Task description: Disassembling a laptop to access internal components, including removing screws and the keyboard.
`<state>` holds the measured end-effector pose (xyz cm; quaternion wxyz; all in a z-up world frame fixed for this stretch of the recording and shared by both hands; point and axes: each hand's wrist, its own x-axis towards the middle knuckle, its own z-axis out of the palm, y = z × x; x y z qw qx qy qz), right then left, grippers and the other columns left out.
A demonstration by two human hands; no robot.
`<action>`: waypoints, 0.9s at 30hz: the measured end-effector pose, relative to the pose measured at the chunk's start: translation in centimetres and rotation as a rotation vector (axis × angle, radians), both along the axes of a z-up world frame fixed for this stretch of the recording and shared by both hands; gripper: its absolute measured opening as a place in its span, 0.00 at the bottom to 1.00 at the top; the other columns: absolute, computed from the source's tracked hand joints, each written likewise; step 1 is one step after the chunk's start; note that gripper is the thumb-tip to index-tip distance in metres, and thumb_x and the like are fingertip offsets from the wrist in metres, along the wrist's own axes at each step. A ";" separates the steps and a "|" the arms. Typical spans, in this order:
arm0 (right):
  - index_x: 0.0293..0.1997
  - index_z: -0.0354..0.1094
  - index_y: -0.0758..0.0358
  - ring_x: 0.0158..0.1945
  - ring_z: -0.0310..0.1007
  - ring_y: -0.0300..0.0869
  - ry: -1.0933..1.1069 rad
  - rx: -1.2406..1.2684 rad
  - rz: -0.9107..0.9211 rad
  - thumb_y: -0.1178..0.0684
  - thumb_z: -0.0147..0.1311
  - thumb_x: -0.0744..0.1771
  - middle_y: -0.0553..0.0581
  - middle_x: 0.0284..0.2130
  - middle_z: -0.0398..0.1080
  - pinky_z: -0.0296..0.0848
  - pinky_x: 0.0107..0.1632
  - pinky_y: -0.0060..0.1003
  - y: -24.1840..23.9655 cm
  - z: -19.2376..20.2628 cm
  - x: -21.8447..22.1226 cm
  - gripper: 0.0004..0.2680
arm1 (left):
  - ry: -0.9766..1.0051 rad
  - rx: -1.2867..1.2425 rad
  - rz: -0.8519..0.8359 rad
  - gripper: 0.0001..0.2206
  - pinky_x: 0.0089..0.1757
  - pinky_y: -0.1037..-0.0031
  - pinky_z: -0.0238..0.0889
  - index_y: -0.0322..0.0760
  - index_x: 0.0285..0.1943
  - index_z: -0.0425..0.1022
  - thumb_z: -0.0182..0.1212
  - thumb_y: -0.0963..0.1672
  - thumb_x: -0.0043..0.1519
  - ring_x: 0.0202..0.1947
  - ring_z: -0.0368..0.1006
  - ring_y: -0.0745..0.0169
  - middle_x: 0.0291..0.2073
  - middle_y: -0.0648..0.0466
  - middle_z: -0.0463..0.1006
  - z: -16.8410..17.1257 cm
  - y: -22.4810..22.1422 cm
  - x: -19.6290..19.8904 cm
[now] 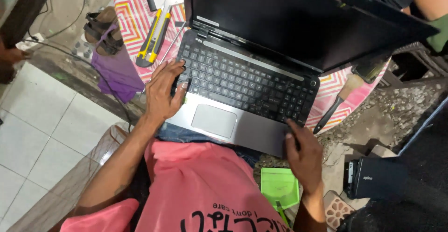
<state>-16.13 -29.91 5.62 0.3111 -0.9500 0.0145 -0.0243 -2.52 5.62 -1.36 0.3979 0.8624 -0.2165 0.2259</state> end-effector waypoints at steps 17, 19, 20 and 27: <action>0.53 0.72 0.45 0.36 0.77 0.57 0.342 -0.193 0.037 0.47 0.55 0.66 0.55 0.28 0.74 0.76 0.38 0.52 8.0 1.2 3.1 0.11 | 0.045 -0.089 -0.050 0.26 0.58 0.55 0.61 0.31 0.45 0.77 0.35 0.54 0.71 0.53 0.76 0.37 0.49 0.44 0.81 -0.2 1.1 1.3; 0.51 0.73 0.42 0.35 0.78 0.55 0.395 -0.211 0.079 0.46 0.54 0.66 0.51 0.28 0.75 0.77 0.37 0.50 8.7 1.6 4.2 0.10 | 0.066 -0.096 -0.039 0.26 0.58 0.55 0.62 0.32 0.45 0.77 0.37 0.54 0.71 0.53 0.76 0.38 0.49 0.45 0.81 0.0 1.2 1.3; 0.51 0.72 0.41 0.33 0.77 0.54 0.397 -0.246 0.135 0.45 0.51 0.67 0.51 0.27 0.74 0.77 0.36 0.50 8.9 1.6 4.7 0.09 | 0.076 -0.103 -0.057 0.25 0.58 0.55 0.61 0.32 0.46 0.77 0.38 0.54 0.71 0.53 0.75 0.36 0.50 0.44 0.80 0.2 1.4 1.3; 0.41 0.70 0.46 0.26 0.74 0.58 0.378 -0.410 0.497 0.46 0.49 0.67 0.53 0.24 0.70 0.72 0.26 0.55 11.0 5.0 10.1 0.05 | 0.103 -0.161 -0.075 0.24 0.58 0.53 0.60 0.33 0.46 0.78 0.43 0.55 0.70 0.55 0.74 0.33 0.51 0.45 0.80 -0.4 2.2 1.5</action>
